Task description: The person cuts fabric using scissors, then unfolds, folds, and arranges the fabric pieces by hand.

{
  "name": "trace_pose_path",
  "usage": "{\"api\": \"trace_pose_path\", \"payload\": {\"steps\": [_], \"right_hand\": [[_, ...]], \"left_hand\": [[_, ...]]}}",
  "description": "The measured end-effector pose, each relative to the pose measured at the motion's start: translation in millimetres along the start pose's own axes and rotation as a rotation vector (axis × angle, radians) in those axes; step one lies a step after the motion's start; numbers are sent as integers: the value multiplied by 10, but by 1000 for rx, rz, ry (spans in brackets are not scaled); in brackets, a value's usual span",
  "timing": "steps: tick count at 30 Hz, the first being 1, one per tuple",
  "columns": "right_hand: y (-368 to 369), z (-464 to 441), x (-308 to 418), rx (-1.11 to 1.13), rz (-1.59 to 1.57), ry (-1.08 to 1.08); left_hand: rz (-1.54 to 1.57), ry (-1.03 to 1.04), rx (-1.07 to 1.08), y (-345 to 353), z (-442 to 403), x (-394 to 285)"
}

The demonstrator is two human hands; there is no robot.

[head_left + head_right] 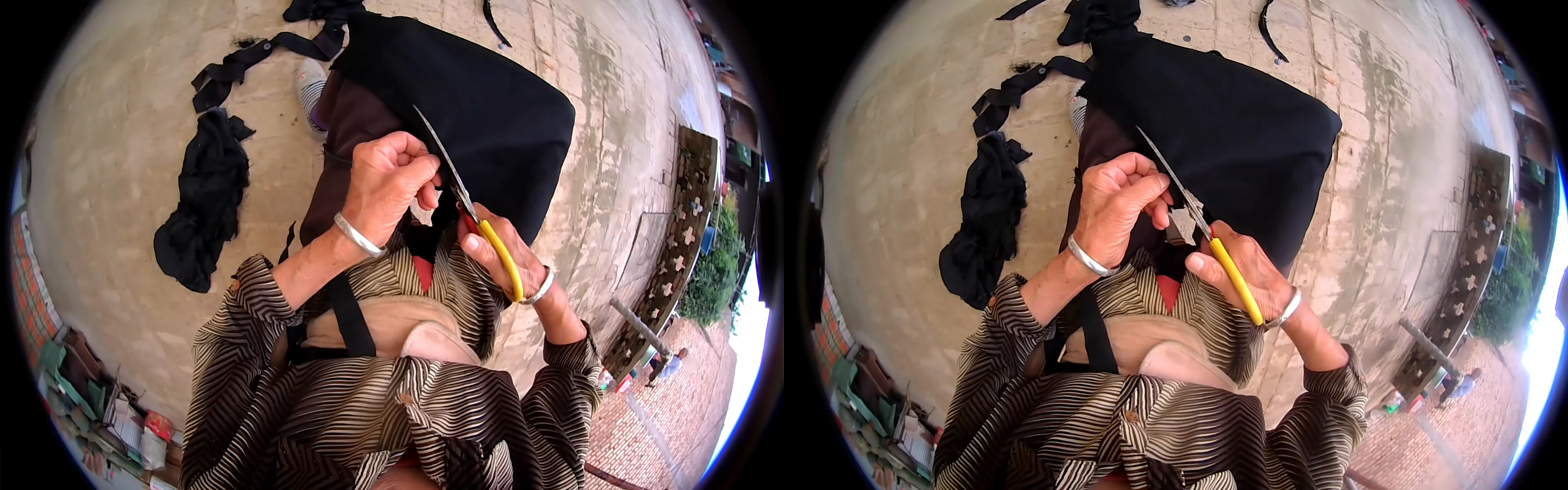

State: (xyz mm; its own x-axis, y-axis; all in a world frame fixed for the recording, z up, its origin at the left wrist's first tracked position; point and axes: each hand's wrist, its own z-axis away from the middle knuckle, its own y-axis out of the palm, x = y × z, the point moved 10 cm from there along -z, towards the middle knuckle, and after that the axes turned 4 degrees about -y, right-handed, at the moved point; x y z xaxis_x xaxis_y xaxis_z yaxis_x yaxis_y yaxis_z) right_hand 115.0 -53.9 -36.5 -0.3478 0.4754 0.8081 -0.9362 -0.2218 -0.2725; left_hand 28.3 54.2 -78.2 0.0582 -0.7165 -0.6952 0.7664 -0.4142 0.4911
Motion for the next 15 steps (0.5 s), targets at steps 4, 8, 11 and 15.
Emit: {"api": "trace_pose_path", "payload": {"steps": [4,8,11,15], "right_hand": [[-14,5,-72,-67,9,25],[-15,35,-123,-105,33,101],[-10,54,-157,-98,-13,143],[-56,-4,2,-71,11,0]], "left_hand": [[12,-3,17,10,-2,17],[8,1,30,-5,-14,40],[8,16,44,-2,-11,14],[-5,19,52,6,-14,-1]]}}
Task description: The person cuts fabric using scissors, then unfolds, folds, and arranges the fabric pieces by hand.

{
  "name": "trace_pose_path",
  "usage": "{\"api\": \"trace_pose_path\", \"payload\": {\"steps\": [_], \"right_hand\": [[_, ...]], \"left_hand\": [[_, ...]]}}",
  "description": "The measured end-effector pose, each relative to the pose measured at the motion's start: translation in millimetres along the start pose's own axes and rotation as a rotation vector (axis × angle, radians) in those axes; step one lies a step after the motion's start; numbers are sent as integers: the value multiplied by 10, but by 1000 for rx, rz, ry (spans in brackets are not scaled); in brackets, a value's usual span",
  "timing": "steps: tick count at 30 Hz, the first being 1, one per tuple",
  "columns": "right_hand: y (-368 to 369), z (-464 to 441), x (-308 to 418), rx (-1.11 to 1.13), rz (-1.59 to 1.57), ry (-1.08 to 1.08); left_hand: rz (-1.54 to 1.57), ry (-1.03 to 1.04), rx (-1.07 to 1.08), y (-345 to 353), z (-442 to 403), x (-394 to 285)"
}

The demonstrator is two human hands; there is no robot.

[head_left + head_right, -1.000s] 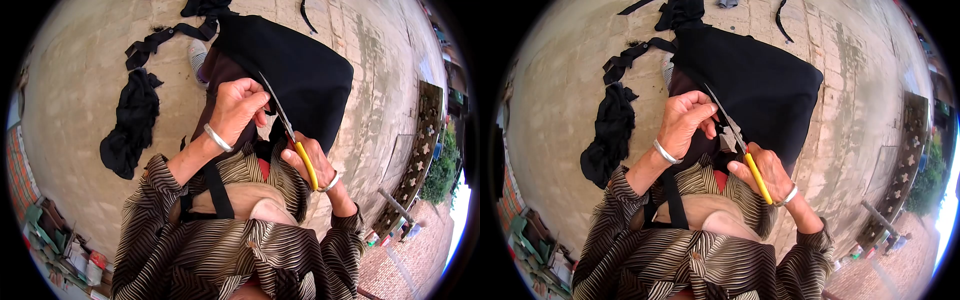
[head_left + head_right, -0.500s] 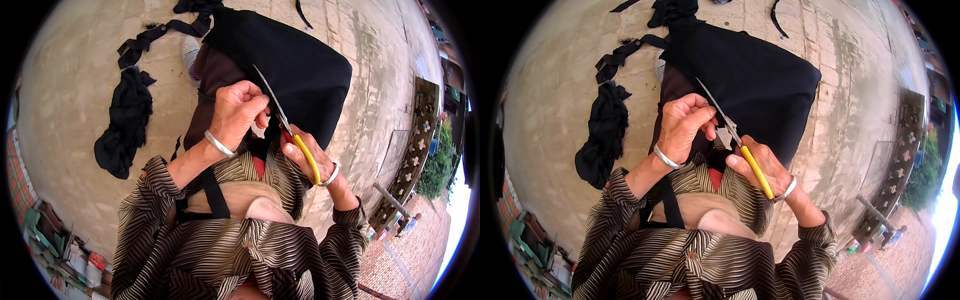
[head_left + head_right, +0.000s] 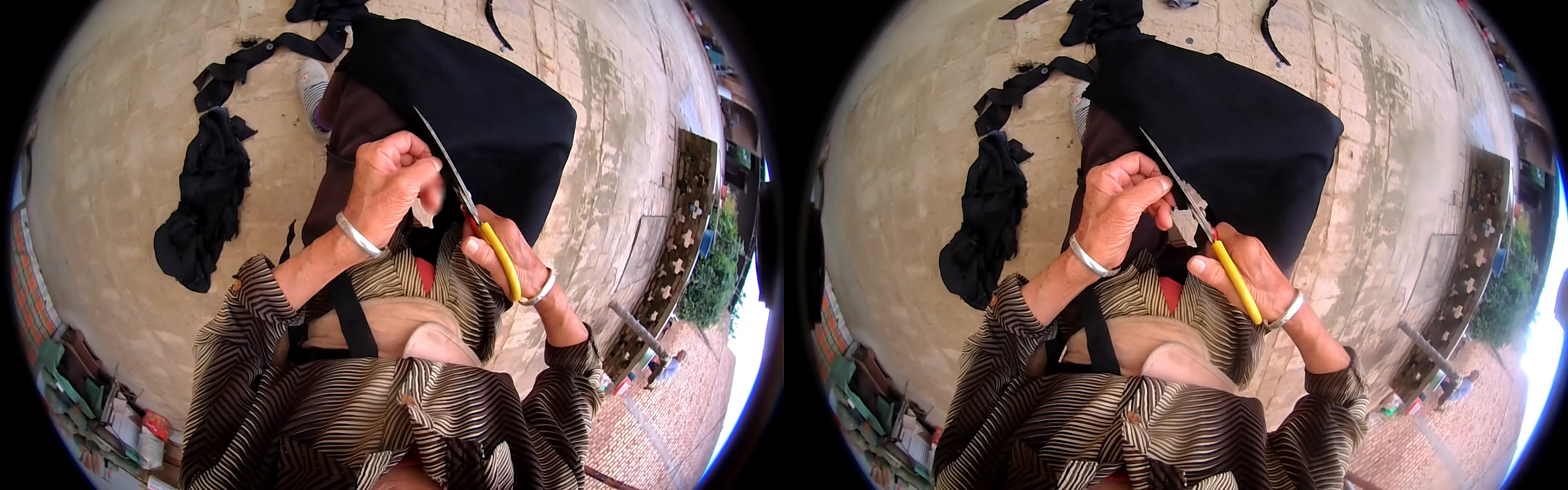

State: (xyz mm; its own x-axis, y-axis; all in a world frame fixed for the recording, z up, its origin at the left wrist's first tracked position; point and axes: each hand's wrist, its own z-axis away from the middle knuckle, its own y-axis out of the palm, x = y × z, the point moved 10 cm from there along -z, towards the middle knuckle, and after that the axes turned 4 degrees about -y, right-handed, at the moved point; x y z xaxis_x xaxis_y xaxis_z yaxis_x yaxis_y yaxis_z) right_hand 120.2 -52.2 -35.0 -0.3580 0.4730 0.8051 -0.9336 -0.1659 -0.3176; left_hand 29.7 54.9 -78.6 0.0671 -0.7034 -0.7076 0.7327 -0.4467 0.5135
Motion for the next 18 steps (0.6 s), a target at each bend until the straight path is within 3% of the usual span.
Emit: {"api": "trace_pose_path", "payload": {"steps": [11,18], "right_hand": [[-3,-103,4,5,64,71],[-51,-123,6,-84,186,-69]], "left_hand": [[-59,16,7,27,19,1],[-129,21,7,-18,56,2]]}}
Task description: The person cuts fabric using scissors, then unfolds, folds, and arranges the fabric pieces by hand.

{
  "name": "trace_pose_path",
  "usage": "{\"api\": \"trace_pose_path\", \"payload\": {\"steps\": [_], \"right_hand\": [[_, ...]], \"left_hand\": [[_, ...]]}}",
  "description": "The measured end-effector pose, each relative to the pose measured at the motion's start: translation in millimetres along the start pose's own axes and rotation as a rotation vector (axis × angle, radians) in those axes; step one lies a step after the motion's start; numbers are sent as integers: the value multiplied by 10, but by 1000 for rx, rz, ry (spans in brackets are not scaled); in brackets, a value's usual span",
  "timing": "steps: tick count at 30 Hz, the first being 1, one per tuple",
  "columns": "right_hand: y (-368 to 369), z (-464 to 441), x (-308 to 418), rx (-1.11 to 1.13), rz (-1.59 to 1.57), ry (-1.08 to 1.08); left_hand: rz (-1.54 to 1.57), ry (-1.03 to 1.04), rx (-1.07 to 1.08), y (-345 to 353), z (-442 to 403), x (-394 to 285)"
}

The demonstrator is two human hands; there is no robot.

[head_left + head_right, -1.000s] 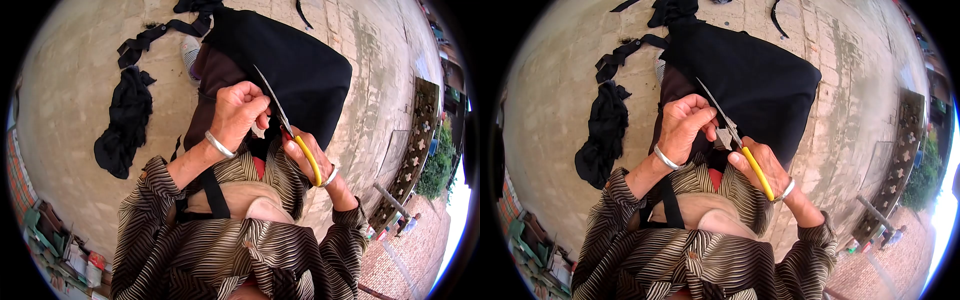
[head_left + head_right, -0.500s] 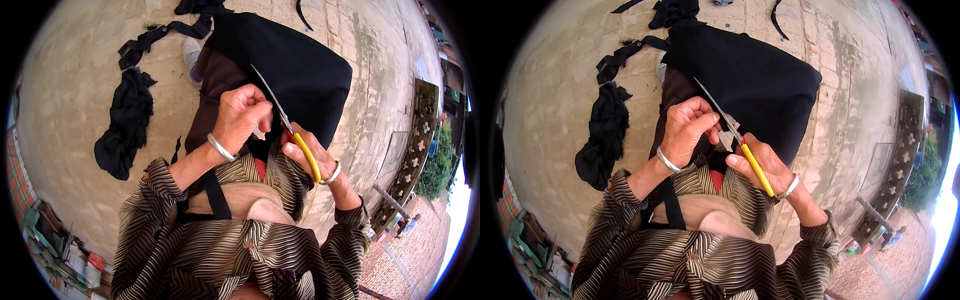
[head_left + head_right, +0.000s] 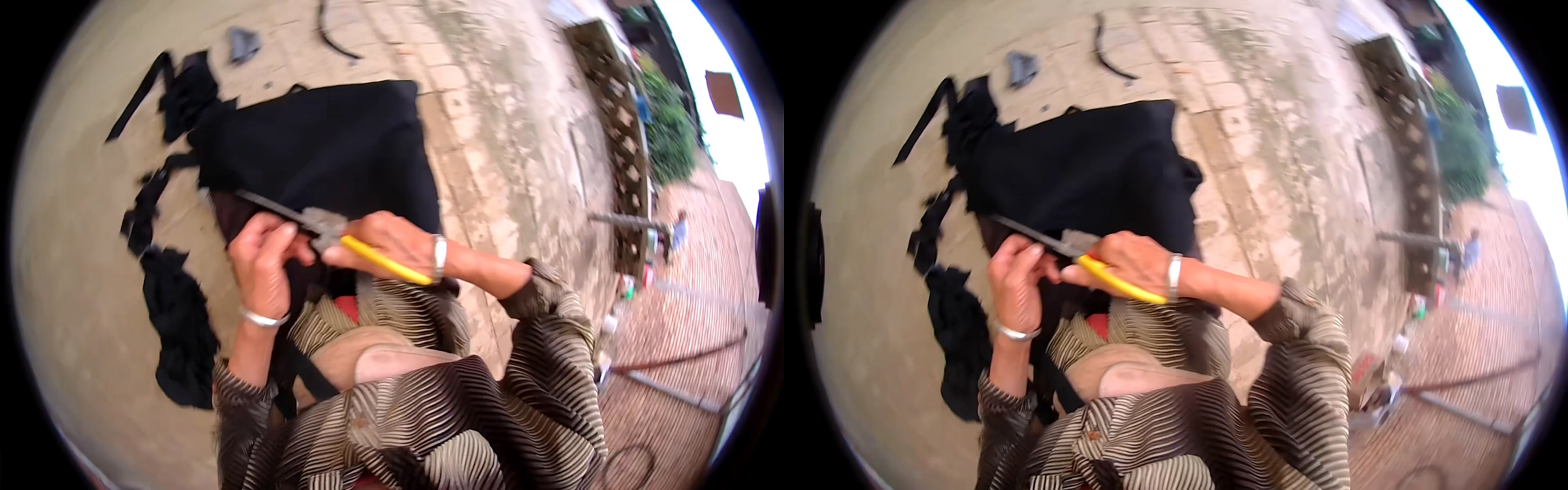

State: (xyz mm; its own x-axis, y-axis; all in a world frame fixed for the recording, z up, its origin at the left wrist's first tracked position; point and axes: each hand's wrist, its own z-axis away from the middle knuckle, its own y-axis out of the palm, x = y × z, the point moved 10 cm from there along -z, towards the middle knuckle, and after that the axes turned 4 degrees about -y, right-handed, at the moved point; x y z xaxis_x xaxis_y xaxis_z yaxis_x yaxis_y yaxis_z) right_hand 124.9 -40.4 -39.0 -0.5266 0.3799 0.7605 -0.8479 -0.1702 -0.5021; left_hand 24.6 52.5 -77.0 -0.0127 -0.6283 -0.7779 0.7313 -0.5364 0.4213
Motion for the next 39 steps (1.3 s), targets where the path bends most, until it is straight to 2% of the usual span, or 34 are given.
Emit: {"api": "trace_pose_path", "payload": {"steps": [2,8,13,21,29,37,39], "right_hand": [[-44,54,54,64,-131,116],[-107,122,6,9,-109,77],[-109,124,-134,-22,-37,68],[-114,121,-140,-28,-14,51],[-82,127,-64,9,18,19],[-96,161,-32,-4,150,59],[-128,168,-51,24,167,143]], "left_hand": [[58,30,23,2,-29,-73],[148,84,7,-149,-191,-172],[116,83,17,-227,-303,-157],[21,138,-96,-270,-297,-220],[-7,97,-113,-315,-300,-189],[13,70,-157,-330,-289,-138],[49,64,-120,-252,-251,-186]]}}
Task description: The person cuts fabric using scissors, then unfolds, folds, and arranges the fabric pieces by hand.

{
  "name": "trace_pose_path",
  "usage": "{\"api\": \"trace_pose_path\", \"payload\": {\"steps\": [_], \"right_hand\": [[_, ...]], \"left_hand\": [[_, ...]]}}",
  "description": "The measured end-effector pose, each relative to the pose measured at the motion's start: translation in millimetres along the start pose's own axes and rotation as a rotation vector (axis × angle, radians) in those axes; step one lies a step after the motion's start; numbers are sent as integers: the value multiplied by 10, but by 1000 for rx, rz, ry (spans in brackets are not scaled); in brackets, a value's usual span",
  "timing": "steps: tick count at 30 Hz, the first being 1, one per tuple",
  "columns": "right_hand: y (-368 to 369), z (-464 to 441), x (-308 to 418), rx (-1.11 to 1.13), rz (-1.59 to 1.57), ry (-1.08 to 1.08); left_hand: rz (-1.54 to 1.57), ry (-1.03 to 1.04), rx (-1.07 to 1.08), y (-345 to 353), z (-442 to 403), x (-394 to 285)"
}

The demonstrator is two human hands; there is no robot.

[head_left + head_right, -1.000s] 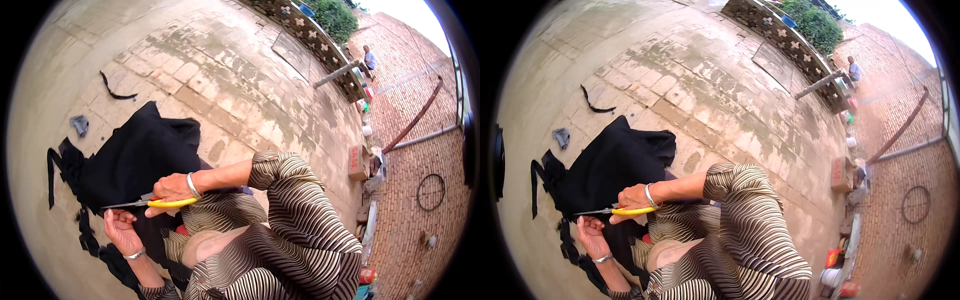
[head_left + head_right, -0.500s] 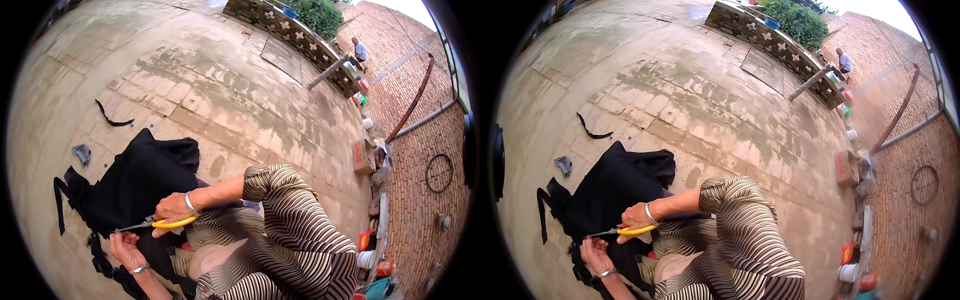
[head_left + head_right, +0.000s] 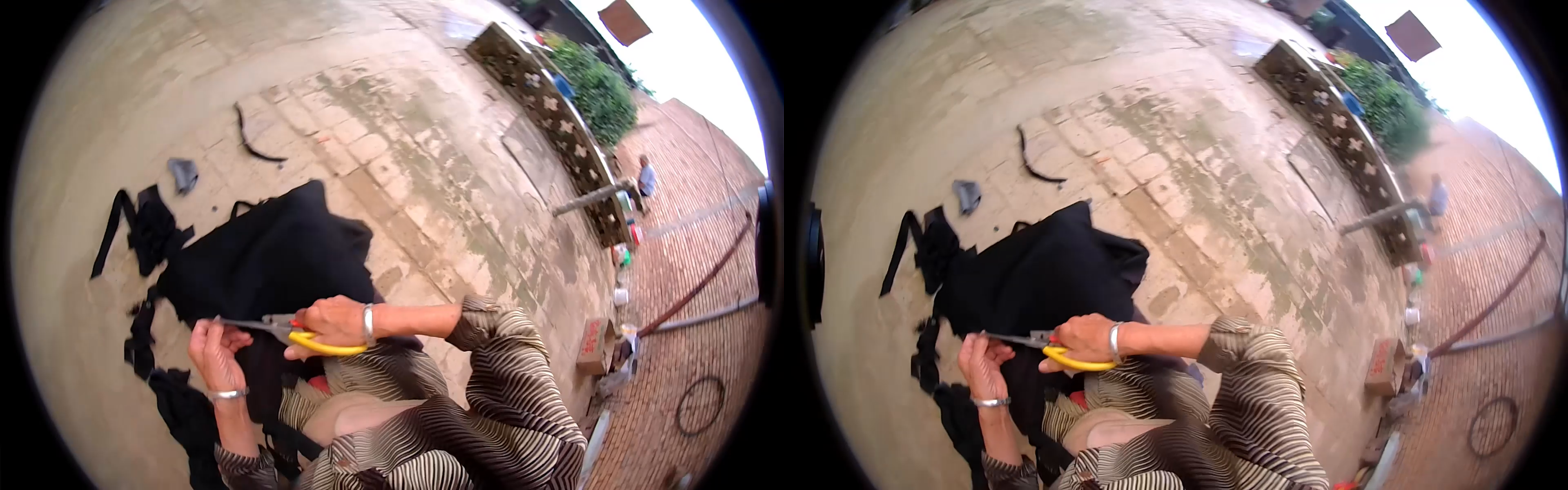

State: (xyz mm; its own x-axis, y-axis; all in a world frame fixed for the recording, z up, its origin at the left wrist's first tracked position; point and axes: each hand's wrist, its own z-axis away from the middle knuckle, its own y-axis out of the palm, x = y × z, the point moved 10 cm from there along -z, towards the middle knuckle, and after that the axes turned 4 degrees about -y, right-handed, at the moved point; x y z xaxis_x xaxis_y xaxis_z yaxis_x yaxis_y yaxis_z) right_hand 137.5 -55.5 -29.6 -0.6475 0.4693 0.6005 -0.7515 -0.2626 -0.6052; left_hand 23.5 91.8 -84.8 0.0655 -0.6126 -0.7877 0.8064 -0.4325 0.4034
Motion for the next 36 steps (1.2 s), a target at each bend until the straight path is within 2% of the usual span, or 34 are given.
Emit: {"api": "trace_pose_path", "payload": {"steps": [2,4,8,17,22,24,29,36], "right_hand": [[5,-22,65,59,-147,-81],[16,-46,65,104,-97,-59],[100,-104,-16,142,-226,-57],[37,-133,67,185,-287,-165],[34,-167,52,200,-327,-148],[77,-158,-7,259,-388,-73],[34,-142,-13,215,-376,-100],[41,31,33,197,-238,-82]], "left_hand": [[-21,4,13,43,39,-51],[-15,-9,-16,25,61,-58],[89,-8,-33,-14,55,-25],[78,-55,-14,-7,27,-21],[124,-55,-21,-39,23,6],[125,-50,-19,-36,22,2],[89,12,-67,-13,70,-58],[72,-48,-41,67,148,-43]]}}
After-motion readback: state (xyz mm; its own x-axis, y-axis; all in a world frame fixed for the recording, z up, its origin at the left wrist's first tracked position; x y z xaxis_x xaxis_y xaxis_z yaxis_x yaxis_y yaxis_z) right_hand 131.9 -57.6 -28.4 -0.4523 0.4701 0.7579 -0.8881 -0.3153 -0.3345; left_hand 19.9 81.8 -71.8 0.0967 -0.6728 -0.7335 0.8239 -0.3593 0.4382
